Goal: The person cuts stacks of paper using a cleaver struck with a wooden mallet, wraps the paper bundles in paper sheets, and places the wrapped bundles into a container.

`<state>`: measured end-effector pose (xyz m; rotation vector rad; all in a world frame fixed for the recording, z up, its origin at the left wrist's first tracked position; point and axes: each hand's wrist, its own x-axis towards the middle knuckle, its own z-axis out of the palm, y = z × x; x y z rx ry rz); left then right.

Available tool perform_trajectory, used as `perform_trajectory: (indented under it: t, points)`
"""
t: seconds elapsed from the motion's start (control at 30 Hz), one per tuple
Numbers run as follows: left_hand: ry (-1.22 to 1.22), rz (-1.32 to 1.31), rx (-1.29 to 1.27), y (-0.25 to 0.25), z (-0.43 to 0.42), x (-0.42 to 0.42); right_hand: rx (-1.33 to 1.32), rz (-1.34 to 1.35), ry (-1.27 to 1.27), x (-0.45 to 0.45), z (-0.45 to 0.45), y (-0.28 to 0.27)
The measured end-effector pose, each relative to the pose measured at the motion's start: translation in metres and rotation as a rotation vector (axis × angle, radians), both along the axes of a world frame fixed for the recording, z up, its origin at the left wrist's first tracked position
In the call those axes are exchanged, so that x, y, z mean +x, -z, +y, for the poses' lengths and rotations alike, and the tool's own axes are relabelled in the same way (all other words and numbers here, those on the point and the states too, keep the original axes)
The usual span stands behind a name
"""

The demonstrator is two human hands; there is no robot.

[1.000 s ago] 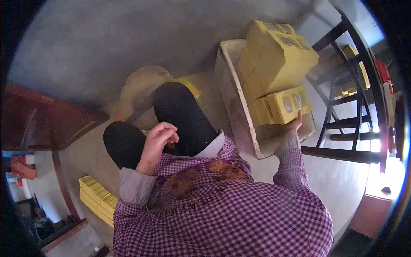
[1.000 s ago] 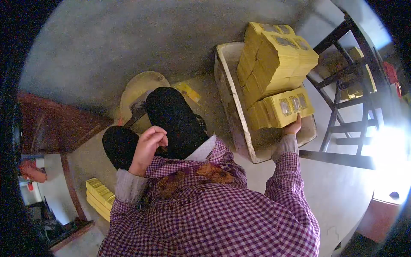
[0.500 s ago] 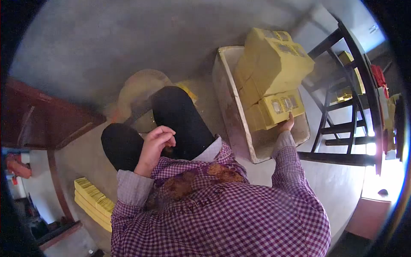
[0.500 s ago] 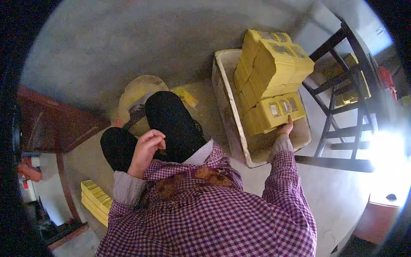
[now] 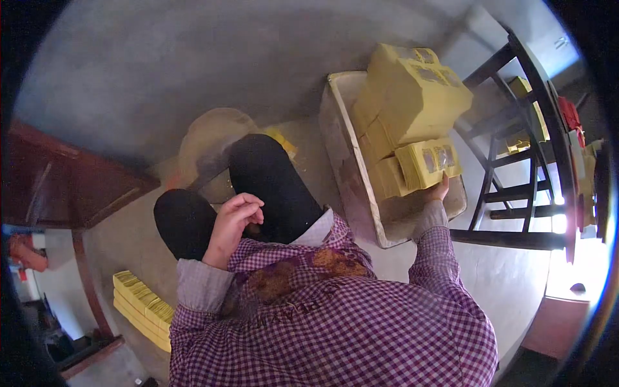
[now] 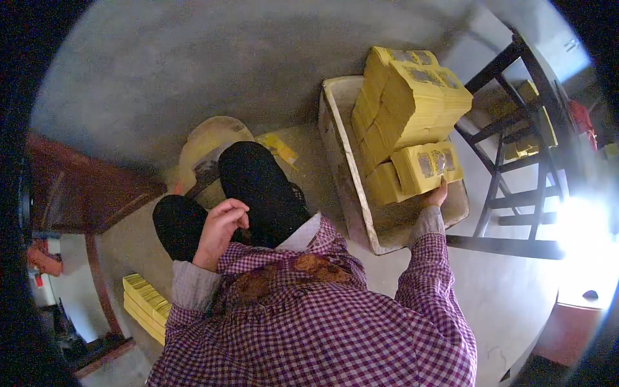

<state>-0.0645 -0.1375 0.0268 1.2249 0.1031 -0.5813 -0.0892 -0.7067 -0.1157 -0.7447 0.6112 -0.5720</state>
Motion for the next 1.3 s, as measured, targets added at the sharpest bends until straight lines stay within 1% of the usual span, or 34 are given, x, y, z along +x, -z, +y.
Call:
perform_trajectory:
  t: [0.1,0.17,0.27,0.3,0.43,0.5,0.53,0.6,0.63,0.7,0.73,0.8,0.83,0.87,0.9,1.0,1.03,1.17,1.23,1.3]
  points:
    - [-0.014,-0.005,-0.024,0.002,0.001,0.001,0.008,-0.020,-0.004,-0.003,0.003,0.001]
    - [-0.012,-0.007,-0.042,0.001,0.001,0.001,-0.043,0.160,0.040,-0.005,-0.002,0.016]
    - [-0.020,0.003,-0.047,0.002,0.002,0.000,-0.091,0.193,0.105,0.004,-0.006,0.037]
    - [-0.024,0.004,-0.040,0.000,0.003,0.000,-0.018,0.153,0.078,0.007,-0.010,0.040]
    - [-0.041,0.001,-0.051,0.000,0.003,-0.001,0.036,0.205,-0.016,0.005,-0.019,0.041]
    - [-0.047,0.008,-0.058,0.003,0.004,-0.002,-0.168,0.268,0.168,0.006,-0.018,0.057]
    - [-0.042,0.007,-0.057,0.003,0.005,-0.002,-0.168,0.270,0.170,0.000,-0.009,0.050]
    - [-0.035,0.004,-0.059,0.004,0.005,0.000,0.058,0.228,0.074,-0.010,0.031,0.015]
    - [-0.039,0.011,-0.058,0.004,0.005,0.000,0.057,0.230,0.077,-0.010,0.059,-0.003]
    - [-0.039,0.024,-0.057,0.005,0.003,-0.001,0.339,0.246,0.061,-0.009,0.103,-0.026]
    - [-0.033,0.014,-0.060,0.004,0.003,0.000,0.339,0.250,0.063,-0.008,0.101,-0.022]
    - [-0.030,0.006,-0.057,0.004,0.005,-0.001,0.189,0.240,-0.050,0.008,0.083,0.008]
    - [-0.035,0.015,-0.059,0.004,0.005,0.000,0.195,0.213,-0.161,0.023,0.018,0.090]
    - [-0.037,0.030,-0.062,0.004,0.004,0.000,0.197,0.216,-0.163,0.022,0.021,0.087]
    - [-0.036,0.033,-0.062,0.004,0.004,0.000,0.211,0.228,-0.143,0.021,0.030,0.071]
    - [-0.026,0.029,-0.074,0.004,0.004,0.003,0.250,0.260,-0.082,0.021,0.070,0.004]
    - [-0.018,0.022,-0.085,0.004,0.004,0.004,0.264,0.270,-0.065,0.022,0.076,-0.004]
    - [-0.012,0.004,-0.094,0.007,0.006,0.003,0.226,0.237,-0.097,0.006,0.075,0.013]
    - [-0.022,0.016,-0.108,0.007,0.005,0.003,0.243,0.047,-0.125,0.001,0.083,0.021]
    - [-0.030,0.035,-0.119,0.009,0.005,0.002,0.241,0.025,-0.125,0.002,0.088,0.034]
